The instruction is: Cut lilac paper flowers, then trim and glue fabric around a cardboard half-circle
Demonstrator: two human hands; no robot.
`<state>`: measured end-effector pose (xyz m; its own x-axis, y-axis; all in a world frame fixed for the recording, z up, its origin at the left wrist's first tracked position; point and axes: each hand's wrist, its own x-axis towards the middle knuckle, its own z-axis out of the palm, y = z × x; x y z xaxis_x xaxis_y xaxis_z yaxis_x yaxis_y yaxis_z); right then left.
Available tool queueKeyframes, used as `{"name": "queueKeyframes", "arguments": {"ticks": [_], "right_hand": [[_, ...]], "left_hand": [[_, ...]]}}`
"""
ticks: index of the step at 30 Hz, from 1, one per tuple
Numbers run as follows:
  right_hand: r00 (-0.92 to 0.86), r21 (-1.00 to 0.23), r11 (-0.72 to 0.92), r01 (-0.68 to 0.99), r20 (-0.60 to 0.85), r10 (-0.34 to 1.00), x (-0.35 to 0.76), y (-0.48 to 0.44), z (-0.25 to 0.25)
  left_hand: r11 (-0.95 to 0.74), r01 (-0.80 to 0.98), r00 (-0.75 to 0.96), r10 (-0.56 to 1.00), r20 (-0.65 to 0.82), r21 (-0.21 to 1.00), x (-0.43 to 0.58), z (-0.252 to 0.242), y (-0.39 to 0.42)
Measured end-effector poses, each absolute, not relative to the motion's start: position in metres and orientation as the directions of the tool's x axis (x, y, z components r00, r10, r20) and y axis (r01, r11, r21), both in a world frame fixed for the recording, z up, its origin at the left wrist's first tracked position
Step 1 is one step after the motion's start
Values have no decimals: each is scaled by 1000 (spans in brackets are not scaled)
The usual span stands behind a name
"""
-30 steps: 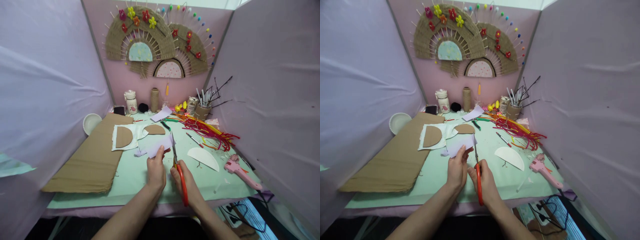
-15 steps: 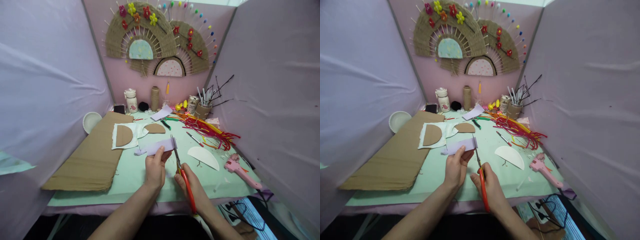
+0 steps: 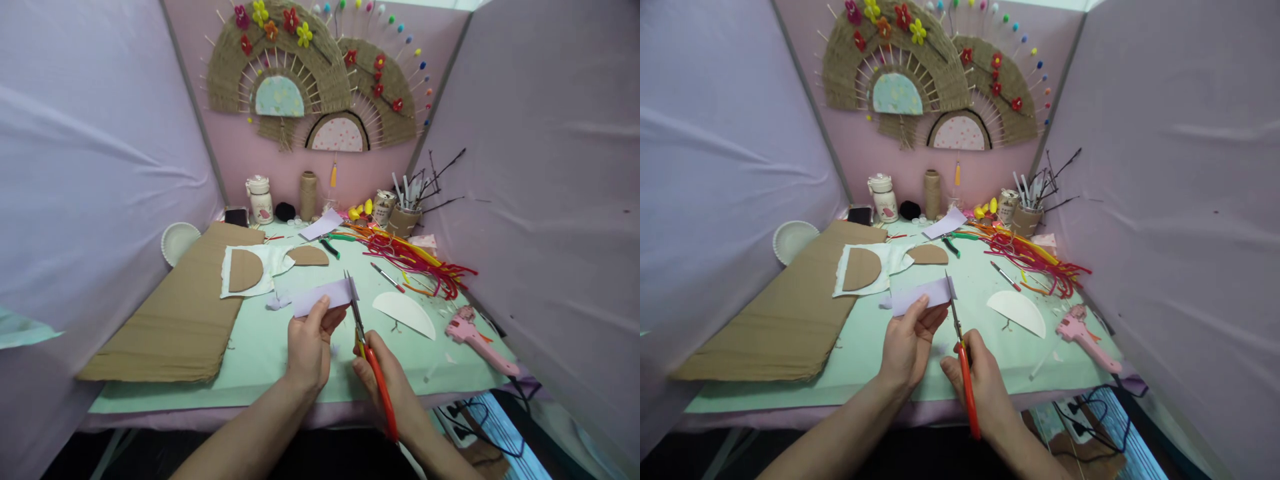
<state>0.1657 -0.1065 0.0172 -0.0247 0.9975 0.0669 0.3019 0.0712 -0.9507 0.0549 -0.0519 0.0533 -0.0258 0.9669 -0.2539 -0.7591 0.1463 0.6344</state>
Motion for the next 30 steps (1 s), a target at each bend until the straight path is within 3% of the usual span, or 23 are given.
{"name": "queueKeyframes", "arguments": {"ticks": [22,30], "right_hand": [[-194,-908,34,417,-52,980,189,-124,25],[-205,-878,36,477,-72,976,194,-130,23]], "left_hand": [[164,-564,42,985,-170,810,33,57,-51],[229,-424,141,972,-186,876,21,57,-45]]}}
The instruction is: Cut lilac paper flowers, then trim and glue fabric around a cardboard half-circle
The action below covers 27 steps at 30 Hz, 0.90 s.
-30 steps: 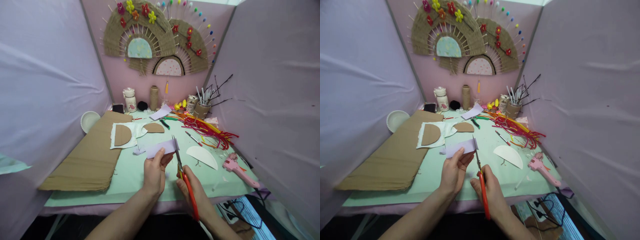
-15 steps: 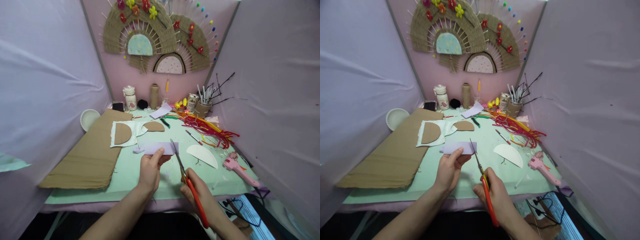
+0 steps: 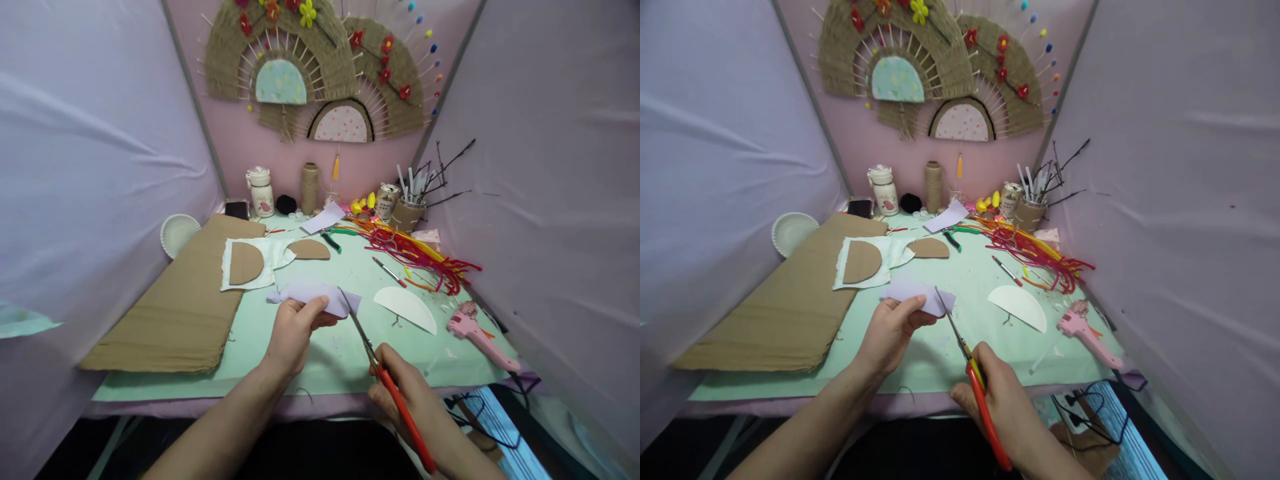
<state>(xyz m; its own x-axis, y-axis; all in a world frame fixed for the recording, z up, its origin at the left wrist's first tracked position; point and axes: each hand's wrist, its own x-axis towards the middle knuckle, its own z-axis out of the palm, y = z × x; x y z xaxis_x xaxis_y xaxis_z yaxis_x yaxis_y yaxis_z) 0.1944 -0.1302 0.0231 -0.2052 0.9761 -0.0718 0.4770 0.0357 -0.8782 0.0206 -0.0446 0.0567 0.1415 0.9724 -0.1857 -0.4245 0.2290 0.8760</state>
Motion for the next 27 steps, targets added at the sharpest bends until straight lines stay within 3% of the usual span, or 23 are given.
{"name": "queueKeyframes", "arguments": {"ticks": [7,14,27], "right_hand": [[-189,-900,32,435,-56,980,190,-130,15],[-179,-903,31,428,-51,983,187,-128,9],[-200,-907,36,419,-53,978,191,-131,14]], "left_hand": [[248,-379,212,961,-177,892,25,55,-49],[178,-348,113,983,-147,920,37,44,-53],[150,-185,190,975,-114,971,22,49,-51]]}}
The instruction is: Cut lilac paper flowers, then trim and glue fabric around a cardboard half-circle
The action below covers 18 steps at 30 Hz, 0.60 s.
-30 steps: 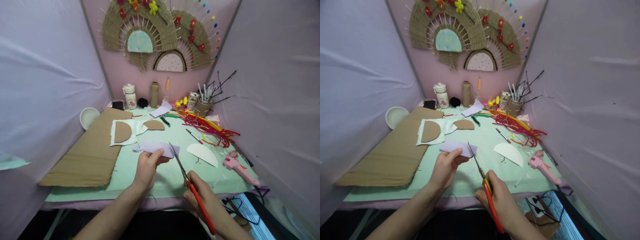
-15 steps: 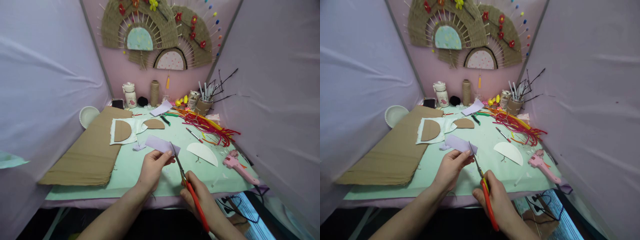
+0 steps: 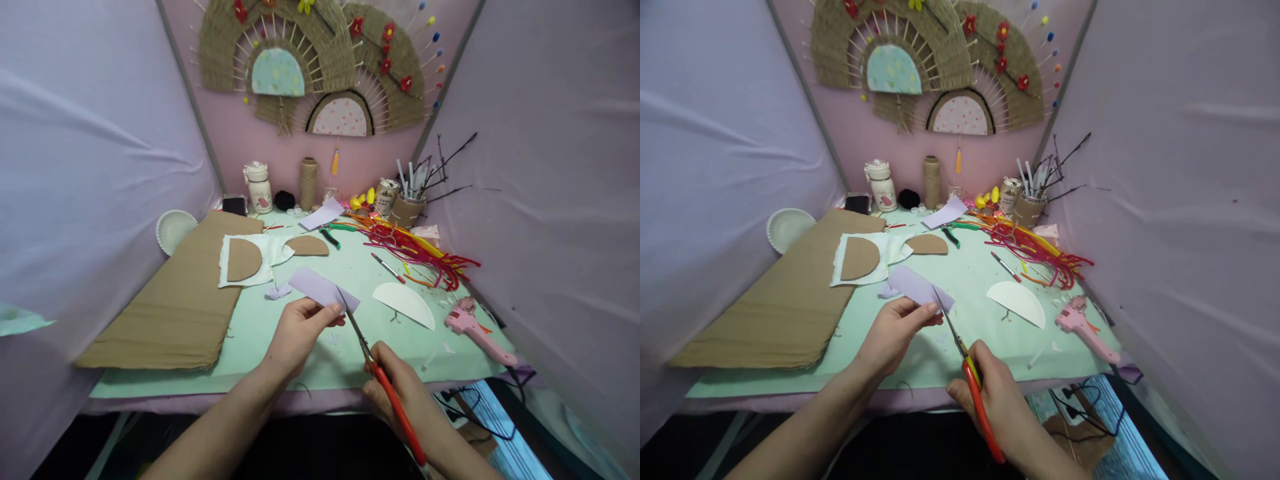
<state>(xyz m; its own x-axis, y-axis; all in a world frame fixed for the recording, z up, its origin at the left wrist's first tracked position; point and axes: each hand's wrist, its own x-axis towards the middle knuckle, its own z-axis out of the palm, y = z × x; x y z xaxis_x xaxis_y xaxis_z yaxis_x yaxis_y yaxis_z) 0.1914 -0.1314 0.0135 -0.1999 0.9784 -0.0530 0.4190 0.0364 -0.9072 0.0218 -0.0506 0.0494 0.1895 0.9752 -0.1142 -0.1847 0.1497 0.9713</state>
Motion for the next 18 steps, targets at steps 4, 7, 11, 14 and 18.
{"name": "queueKeyframes", "arguments": {"ticks": [4,7,11,14,18], "right_hand": [[-224,-895,17,445,-93,970,196,-135,17],[-229,-880,-8,474,-132,964,198,-137,22],[-244,-854,-22,519,-173,954,200,-139,29],[-258,-836,-36,547,-210,943,201,-141,35],[-291,-841,-41,540,-232,928,203,-143,43]], "left_hand": [[144,-117,252,961,-111,983,14,52,-49],[165,-99,302,945,-129,981,10,55,-49],[171,-27,371,917,-149,985,2,59,-47],[157,35,418,895,-157,987,-4,64,-45],[156,112,471,861,-190,981,-13,75,-43]]}}
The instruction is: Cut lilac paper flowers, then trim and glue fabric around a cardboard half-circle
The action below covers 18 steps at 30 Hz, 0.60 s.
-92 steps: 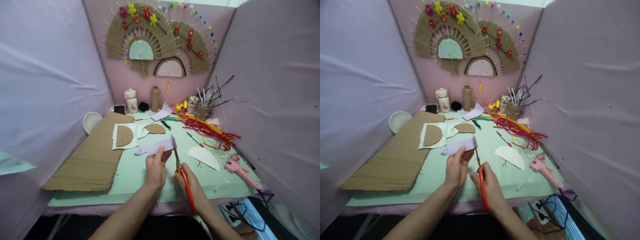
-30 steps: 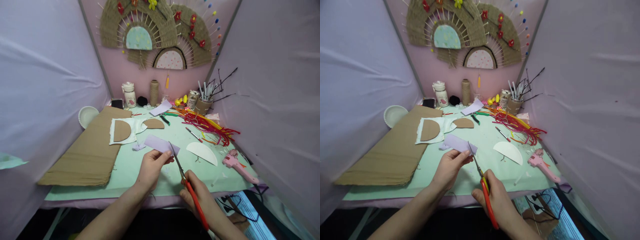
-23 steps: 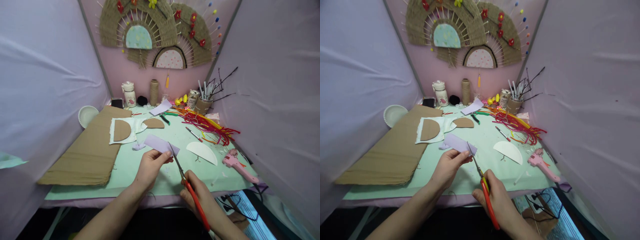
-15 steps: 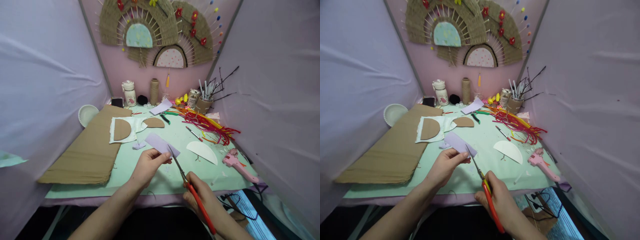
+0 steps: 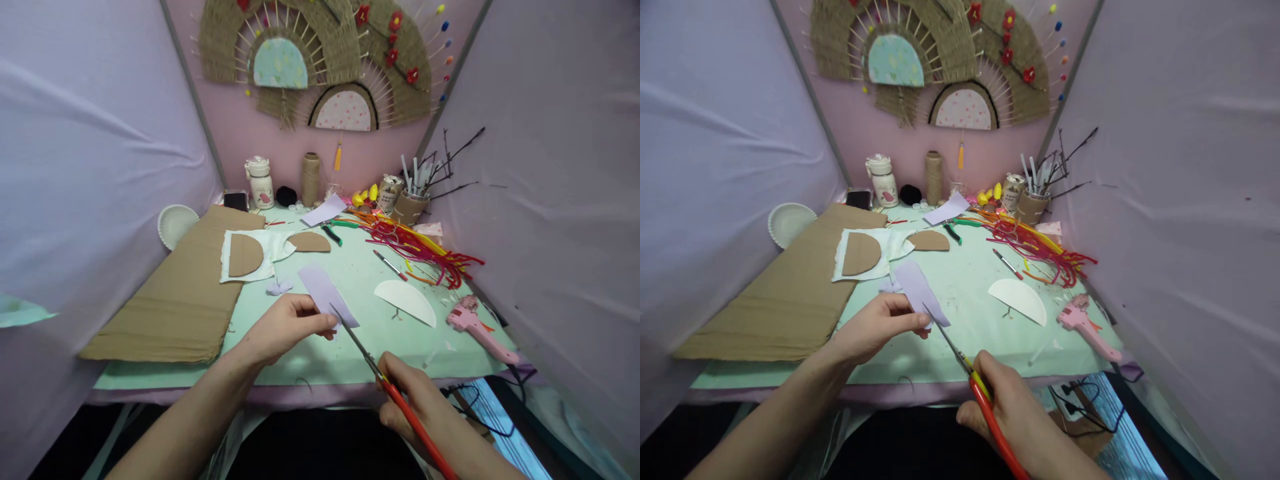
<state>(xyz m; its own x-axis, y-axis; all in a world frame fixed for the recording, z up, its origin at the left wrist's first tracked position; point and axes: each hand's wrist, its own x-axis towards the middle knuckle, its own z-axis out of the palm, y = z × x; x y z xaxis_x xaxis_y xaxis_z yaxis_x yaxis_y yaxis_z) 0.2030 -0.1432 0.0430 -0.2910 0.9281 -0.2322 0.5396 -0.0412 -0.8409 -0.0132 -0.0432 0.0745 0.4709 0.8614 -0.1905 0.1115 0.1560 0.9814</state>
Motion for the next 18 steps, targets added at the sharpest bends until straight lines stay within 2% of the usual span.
{"name": "queueKeyframes", "arguments": {"ticks": [5,12,18], "right_hand": [[-322,-870,-47,491,-231,918,201,-144,47],[-297,-876,-5,483,-170,940,195,-141,34],[-306,-866,21,499,-154,939,196,-141,30]], "left_hand": [[85,204,552,813,-186,975,-20,84,-39],[109,52,406,906,-121,993,-5,70,-49],[55,112,417,904,-97,992,-3,70,-54]]}}
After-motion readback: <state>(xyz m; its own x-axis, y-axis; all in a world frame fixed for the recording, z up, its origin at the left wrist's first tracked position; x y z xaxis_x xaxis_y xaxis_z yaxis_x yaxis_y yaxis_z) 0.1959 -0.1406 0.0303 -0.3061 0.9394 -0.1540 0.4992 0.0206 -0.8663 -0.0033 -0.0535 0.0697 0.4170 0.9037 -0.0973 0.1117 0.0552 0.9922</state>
